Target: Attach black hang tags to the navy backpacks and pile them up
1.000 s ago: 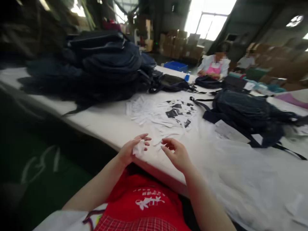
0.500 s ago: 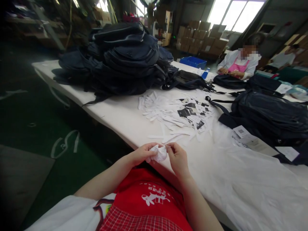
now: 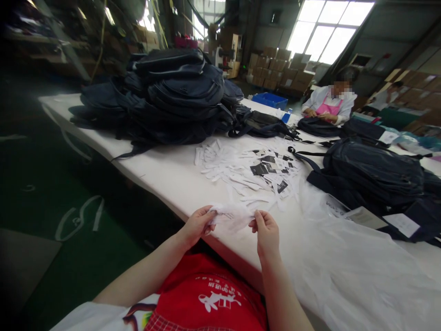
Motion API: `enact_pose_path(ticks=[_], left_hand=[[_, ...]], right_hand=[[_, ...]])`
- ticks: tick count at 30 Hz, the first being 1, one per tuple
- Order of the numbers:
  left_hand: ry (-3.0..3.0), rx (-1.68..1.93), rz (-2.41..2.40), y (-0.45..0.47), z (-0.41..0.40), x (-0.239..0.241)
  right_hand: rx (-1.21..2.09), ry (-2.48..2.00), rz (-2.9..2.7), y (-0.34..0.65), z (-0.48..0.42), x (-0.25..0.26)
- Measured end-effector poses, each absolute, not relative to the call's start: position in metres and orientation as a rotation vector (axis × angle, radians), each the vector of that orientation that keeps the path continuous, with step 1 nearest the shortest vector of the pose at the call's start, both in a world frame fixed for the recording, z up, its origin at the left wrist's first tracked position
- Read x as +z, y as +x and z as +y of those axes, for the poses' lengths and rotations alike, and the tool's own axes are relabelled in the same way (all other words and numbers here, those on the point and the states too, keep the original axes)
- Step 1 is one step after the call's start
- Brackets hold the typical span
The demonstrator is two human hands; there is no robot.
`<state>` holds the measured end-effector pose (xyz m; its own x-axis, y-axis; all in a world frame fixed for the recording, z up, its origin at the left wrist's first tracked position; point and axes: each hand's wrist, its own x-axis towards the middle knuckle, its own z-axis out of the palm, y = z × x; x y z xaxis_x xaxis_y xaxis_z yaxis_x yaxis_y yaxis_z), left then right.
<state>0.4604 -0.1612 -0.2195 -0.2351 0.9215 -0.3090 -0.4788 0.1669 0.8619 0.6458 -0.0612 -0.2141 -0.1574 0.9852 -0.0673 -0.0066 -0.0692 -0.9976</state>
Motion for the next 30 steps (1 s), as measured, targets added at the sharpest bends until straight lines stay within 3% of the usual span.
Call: enact_pose_path(ticks=[10, 16, 21, 26, 30], left_hand=[[0.426, 1.440, 1.330, 0.459, -0.160, -0.220], [0.650, 1.313, 1.276, 0.460, -0.165, -0.223], [0.830, 1.196, 1.259, 0.450, -0.168, -0.219], [0.813, 1.073, 1.269, 0.443, -0.167, -0.224], [0.634, 1.273, 1.362, 0.433, -0.162, -0.237]], right_hand=[[1.657, -1.004, -1.319, 0.649, -0.065, -0.211], [1.463, -1.223, -1.634, 0.649, -0.067, -0.209], [1.335, -1.355, -1.326, 0.654, -0.061, -0.208], [1.599, -1.029, -0.918, 0.659, -0.047, -0.212], [1.616, -0.978, -0.682, 0.675, -0.023, -0.208]])
